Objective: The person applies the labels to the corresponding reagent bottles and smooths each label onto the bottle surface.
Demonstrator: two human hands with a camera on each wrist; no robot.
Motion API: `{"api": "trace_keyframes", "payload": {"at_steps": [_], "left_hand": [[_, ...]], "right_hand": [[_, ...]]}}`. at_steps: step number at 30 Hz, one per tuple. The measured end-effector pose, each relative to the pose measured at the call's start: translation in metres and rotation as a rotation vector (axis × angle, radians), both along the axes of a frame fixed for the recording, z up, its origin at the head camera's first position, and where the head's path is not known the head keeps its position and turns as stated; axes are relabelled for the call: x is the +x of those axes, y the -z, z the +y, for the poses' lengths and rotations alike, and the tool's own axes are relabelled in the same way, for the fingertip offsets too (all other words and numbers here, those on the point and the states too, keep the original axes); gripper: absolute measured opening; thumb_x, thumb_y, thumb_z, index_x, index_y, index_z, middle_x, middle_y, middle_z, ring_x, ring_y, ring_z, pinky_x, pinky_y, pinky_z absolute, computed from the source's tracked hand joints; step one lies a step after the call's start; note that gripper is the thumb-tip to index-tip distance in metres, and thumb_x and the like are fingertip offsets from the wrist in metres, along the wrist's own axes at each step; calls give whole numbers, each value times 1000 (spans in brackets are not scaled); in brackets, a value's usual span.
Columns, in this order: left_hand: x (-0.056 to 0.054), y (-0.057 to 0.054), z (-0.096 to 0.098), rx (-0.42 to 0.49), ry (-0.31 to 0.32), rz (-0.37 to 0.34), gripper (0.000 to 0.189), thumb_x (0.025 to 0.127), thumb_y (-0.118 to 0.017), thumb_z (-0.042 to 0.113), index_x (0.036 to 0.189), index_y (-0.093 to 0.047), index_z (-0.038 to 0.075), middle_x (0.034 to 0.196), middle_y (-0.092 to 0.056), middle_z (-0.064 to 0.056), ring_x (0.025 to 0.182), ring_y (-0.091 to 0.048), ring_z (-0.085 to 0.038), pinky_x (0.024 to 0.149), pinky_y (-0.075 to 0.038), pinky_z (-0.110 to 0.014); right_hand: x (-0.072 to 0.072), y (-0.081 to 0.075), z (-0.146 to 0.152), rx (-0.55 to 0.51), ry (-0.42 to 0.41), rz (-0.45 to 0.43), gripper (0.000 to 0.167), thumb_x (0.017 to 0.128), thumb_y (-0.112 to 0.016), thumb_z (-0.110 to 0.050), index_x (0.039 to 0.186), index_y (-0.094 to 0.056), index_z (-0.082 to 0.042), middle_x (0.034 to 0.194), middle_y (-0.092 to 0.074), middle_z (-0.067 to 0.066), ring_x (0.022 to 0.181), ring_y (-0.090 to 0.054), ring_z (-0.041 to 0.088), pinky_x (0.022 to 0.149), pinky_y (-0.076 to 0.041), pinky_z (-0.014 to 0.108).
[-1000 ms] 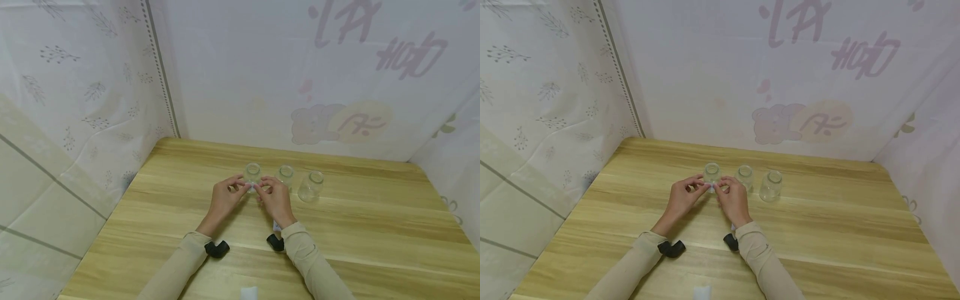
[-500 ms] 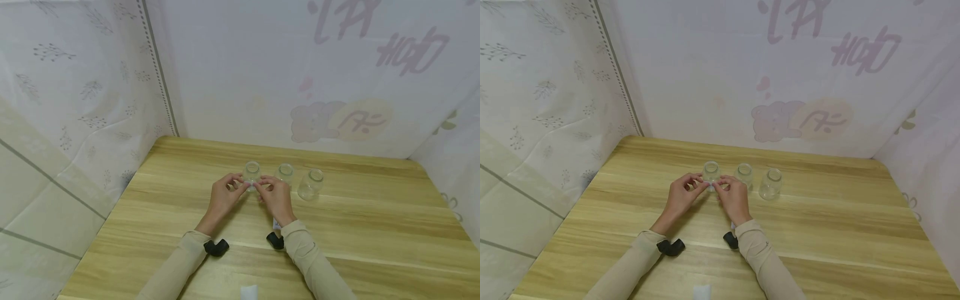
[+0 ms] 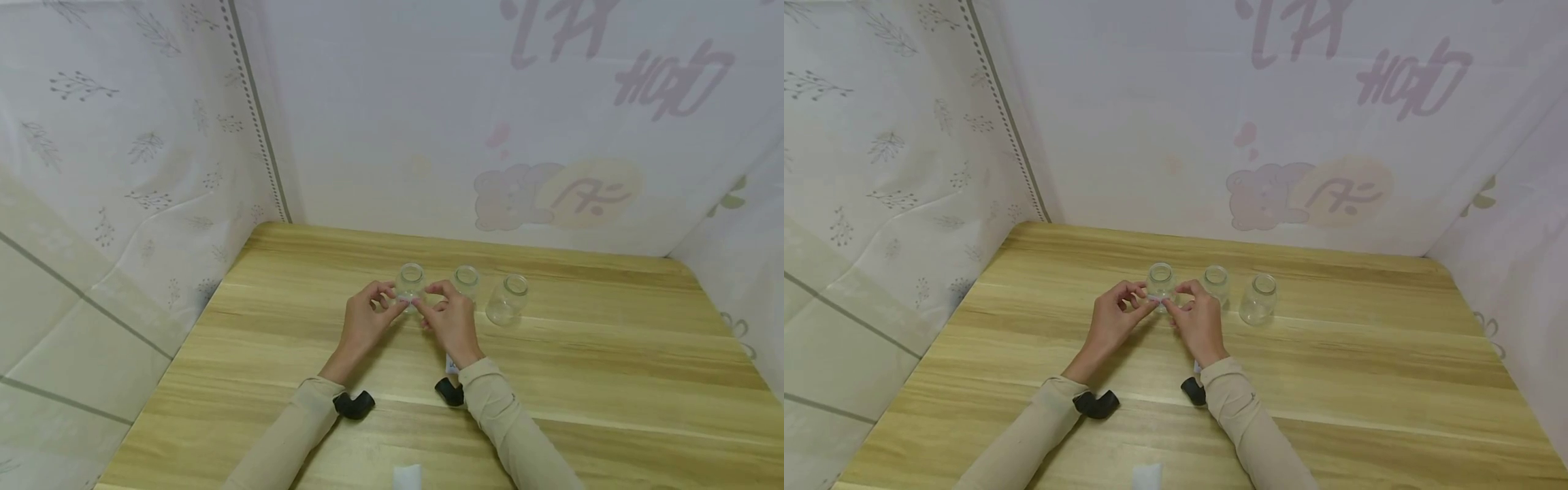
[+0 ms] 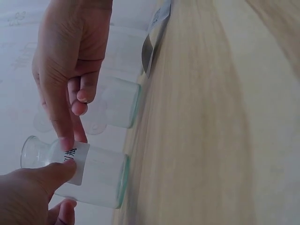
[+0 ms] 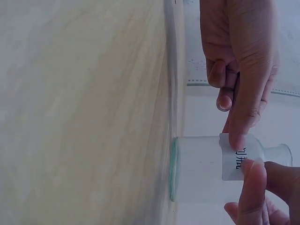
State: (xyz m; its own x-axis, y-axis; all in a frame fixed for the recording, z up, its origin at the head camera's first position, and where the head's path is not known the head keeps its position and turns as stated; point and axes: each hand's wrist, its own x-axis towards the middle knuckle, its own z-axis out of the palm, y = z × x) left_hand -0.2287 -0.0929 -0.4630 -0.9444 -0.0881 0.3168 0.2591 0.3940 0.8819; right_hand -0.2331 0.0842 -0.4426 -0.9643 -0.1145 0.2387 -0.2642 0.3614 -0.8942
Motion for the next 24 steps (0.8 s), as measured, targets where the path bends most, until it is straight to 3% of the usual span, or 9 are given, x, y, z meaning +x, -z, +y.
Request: {"api": "trace_keyframes", "payload": {"at_steps": [5, 7, 15, 20, 24], "left_hand": [[0, 0, 0, -5, -7, 11, 27, 84, -88, 11, 90, -65, -1, 117, -76, -12, 71, -60, -15, 63, -41, -23], [-1, -1, -1, -9, -7, 15, 26, 84, -87, 10, 90, -65, -1, 116, -76, -12, 71, -59, -14, 64, -41, -23], [-2, -5, -6, -29, 19, 3, 22, 89, -83, 14, 82, -62, 9, 115, -77, -10, 75, -62, -16, 68, -42, -27], [-2, -6, -10, -37, 49, -15, 20, 91, -80, 9, 82, -62, 10, 112, -77, -11, 93, -72, -23, 71, -42, -30], [-2, -8, -11, -45, 68, -4, 21, 91, -80, 5, 82, -61, 8, 107, -78, -11, 105, -73, -27, 75, -45, -36]], "right_hand": [[-1, 1, -1, -14, -4, -3, 39, 91, -80, -6, 124, -61, 4, 113, -71, 23, 59, -71, 33, 51, -56, 27], [-1, 1, -1, -9, -3, -7, 44, 91, -80, -5, 129, -61, 5, 122, -68, 22, 60, -71, 32, 52, -56, 27], [-3, 1, 0, 15, 4, -21, 42, 93, -76, -1, 132, -64, 8, 123, -70, 20, 54, -68, 19, 52, -57, 31], [-3, 1, 2, -22, -14, -48, 39, 94, -71, 6, 132, -64, 9, 124, -70, 21, 55, -68, 20, 54, -59, 37], [-2, 0, 2, -12, -29, -45, 41, 92, -75, 3, 131, -64, 10, 121, -71, 21, 56, -70, 24, 53, -58, 31]]}}
